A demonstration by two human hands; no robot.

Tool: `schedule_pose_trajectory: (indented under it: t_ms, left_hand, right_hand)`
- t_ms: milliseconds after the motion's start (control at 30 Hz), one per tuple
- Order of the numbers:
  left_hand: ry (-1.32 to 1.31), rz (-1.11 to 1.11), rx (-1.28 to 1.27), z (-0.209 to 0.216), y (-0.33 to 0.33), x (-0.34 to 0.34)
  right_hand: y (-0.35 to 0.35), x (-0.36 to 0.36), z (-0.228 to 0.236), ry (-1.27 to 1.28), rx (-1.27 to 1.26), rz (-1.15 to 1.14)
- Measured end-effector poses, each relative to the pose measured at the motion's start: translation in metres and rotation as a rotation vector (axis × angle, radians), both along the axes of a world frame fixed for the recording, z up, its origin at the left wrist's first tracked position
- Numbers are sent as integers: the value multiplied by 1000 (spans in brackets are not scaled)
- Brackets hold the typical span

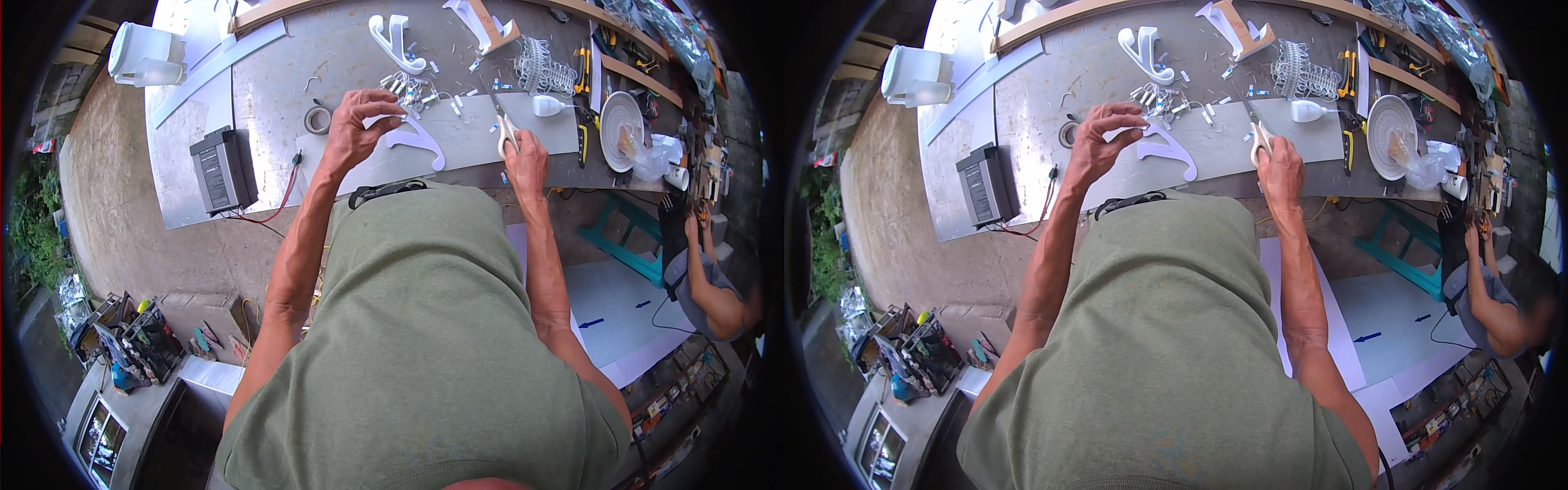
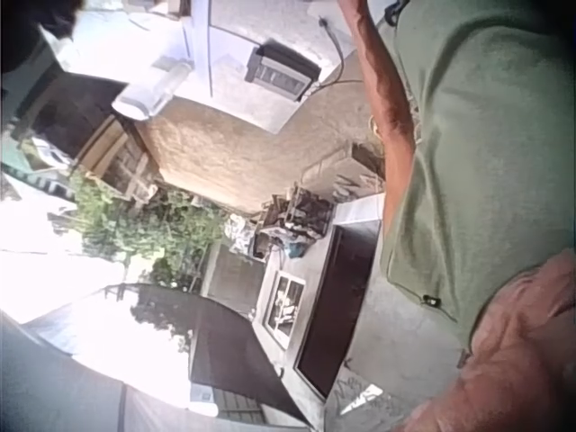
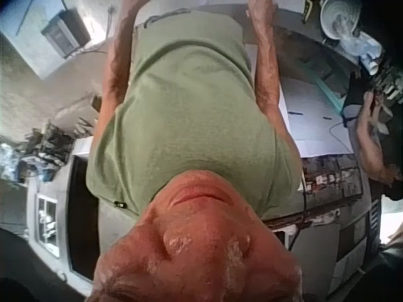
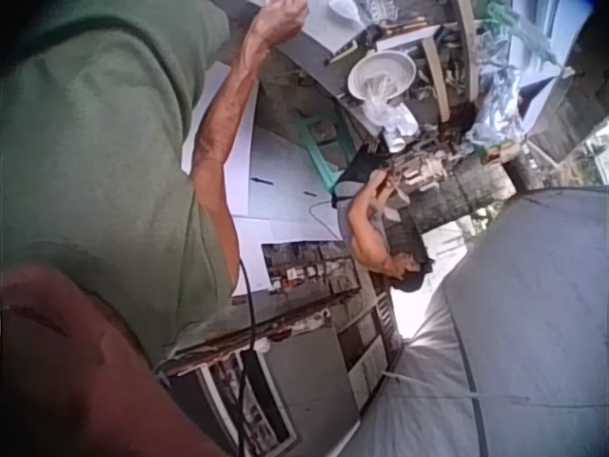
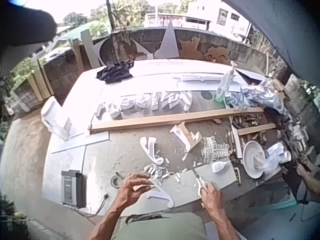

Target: Assembling and wiring channel letters for signage on a production table.

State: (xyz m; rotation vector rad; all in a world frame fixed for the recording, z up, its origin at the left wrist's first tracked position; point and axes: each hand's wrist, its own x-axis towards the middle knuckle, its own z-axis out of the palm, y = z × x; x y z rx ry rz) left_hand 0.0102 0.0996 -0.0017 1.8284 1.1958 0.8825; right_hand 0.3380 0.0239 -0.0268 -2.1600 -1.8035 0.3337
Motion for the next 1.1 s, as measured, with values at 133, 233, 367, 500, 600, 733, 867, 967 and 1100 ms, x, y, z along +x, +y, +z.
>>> schedule_pose_trajectory:
  t_ms: [133,233,367,500,600,733,867,967,1100]
  left_hand:
    - [131,34,83,4,-16,5]
    - [127,-63,-124,-3,-27,8]
    - [147,-218,-67,-6,-36,16]
    - [81,-270,-130,-12,-41,21]
    - [42,-329,-125,-14,-40,24]
    - [-38,-430,-218,-17,-38,27]
    - [-36,-490,-249,-17,-35,27]
    - [-28,-512,-254,-17,-35,26]
    - [-109,-528,-315,-13,-33,26]
  right_hand:
    - [9,1,-2,-214,8,76]
    - [20,-20,20,-154,132,101]
    - [35,-61,27,664,-345,118]
    - [43,-90,4,1066,-721,127]
    - [46,-97,-4,1096,-807,126]
    - [44,-97,-5,1095,-823,127]
    - [41,-94,-7,1163,-787,82]
    - [39,-93,-7,1166,-777,49]
    - [37,-92,-10,1186,-754,38]
